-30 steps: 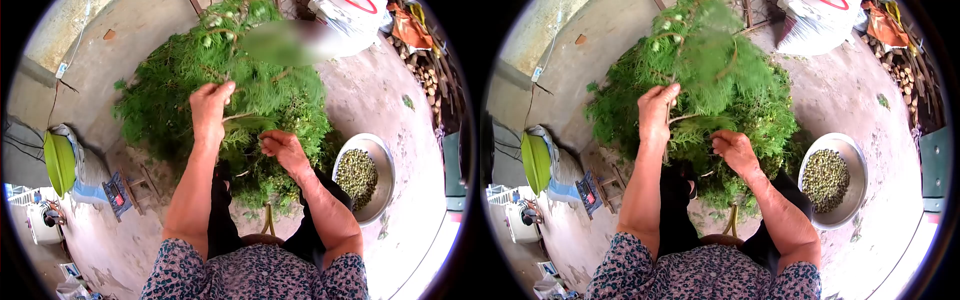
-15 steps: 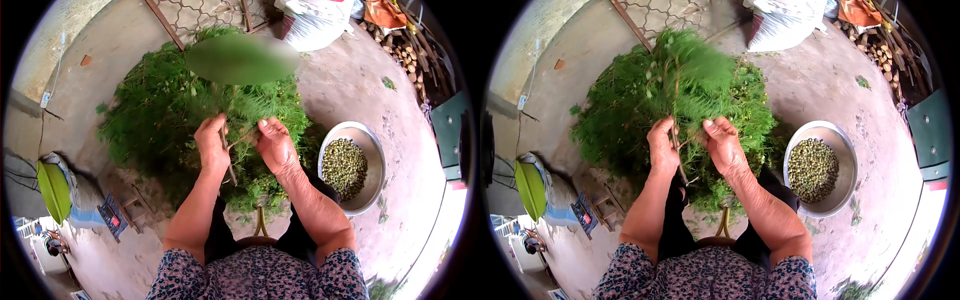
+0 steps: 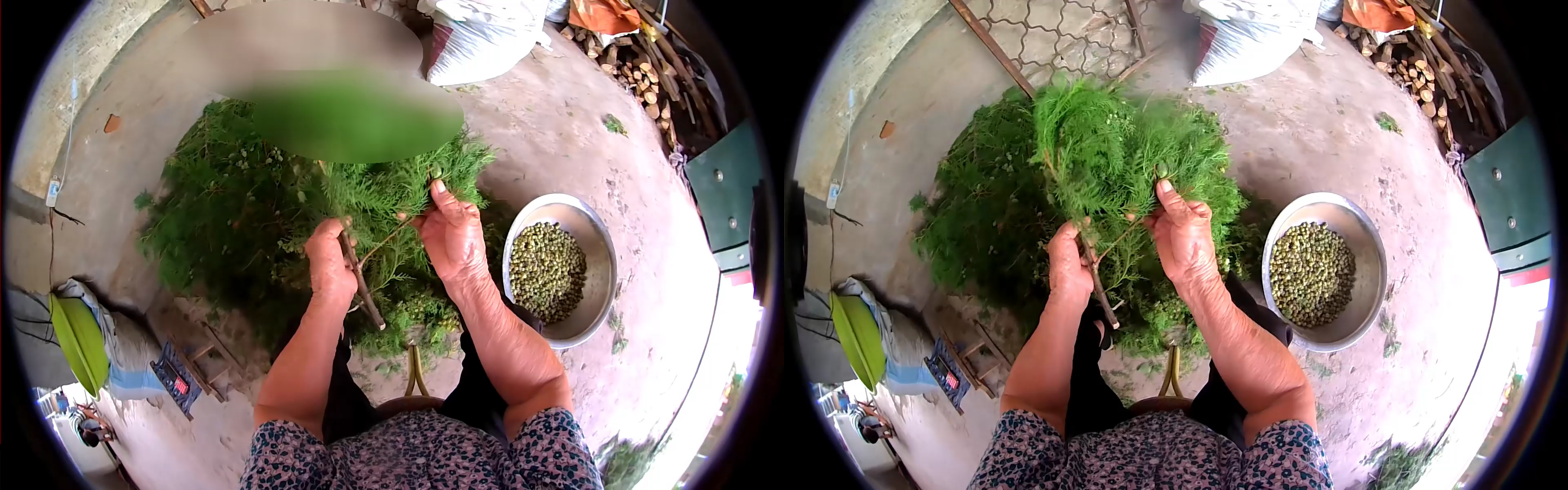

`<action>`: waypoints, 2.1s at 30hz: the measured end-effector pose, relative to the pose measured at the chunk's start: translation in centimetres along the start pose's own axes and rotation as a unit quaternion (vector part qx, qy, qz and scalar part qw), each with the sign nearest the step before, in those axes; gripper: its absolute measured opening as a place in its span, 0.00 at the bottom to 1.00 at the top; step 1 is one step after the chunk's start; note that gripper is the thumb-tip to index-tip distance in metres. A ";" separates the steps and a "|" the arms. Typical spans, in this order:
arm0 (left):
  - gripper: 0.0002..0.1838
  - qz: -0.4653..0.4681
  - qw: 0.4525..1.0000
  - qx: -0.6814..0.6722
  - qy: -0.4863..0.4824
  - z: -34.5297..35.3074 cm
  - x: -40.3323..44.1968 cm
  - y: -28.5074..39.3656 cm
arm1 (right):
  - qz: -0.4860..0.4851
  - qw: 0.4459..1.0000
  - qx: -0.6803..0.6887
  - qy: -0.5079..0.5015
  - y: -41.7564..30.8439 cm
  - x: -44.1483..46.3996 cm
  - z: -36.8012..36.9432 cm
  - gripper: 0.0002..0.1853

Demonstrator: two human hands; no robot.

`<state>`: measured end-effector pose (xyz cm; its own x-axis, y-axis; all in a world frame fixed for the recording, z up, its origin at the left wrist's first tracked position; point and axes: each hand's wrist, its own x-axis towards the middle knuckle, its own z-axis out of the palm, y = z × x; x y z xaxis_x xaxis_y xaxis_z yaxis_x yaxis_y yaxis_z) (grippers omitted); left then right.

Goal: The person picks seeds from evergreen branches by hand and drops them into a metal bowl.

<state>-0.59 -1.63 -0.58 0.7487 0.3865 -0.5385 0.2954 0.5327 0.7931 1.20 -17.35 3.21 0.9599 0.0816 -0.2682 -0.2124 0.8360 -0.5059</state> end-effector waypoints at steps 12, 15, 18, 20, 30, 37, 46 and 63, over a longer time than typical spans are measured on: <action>0.20 0.152 0.811 0.535 -0.184 0.8 -0.5 0.4 | -0.057 0.994 -0.054 0.070 -0.3 1.0 -0.2 0.13; 0.18 0.289 0.689 0.646 -0.159 0.8 -0.9 2.1 | -0.057 0.993 -0.104 0.025 0.5 0.9 -0.5 0.13; 0.04 0.531 0.696 0.482 -0.026 1.6 -0.8 2.2 | -0.036 0.974 -0.217 0.049 0.9 1.5 -0.9 0.13; 0.06 0.574 0.747 0.333 -0.040 2.1 -1.0 2.9 | -0.024 0.964 -0.257 0.067 1.7 1.9 -1.8 0.14; 0.07 0.380 0.866 0.232 -0.227 2.2 -0.6 2.0 | -0.119 0.871 -0.476 -0.019 3.1 1.2 -1.1 0.16; 0.03 0.232 0.929 0.103 -0.269 1.9 -0.8 2.2 | -0.100 0.924 -0.368 -0.029 3.4 0.8 0.3 0.10; 0.05 0.037 0.975 -0.128 -0.177 1.5 -0.3 3.4 | -0.013 0.923 -0.385 0.028 3.1 0.1 1.0 0.11; 0.06 0.345 0.820 0.348 -0.295 0.4 0.0 4.6 | -0.144 0.799 -0.562 -0.157 3.1 -0.3 0.2 0.02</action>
<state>1.06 0.52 3.20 0.9762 -0.1260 0.1764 -0.2068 -0.2982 0.9318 0.31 -14.65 1.89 0.9599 0.2529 0.1207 0.1636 -0.1564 -0.9740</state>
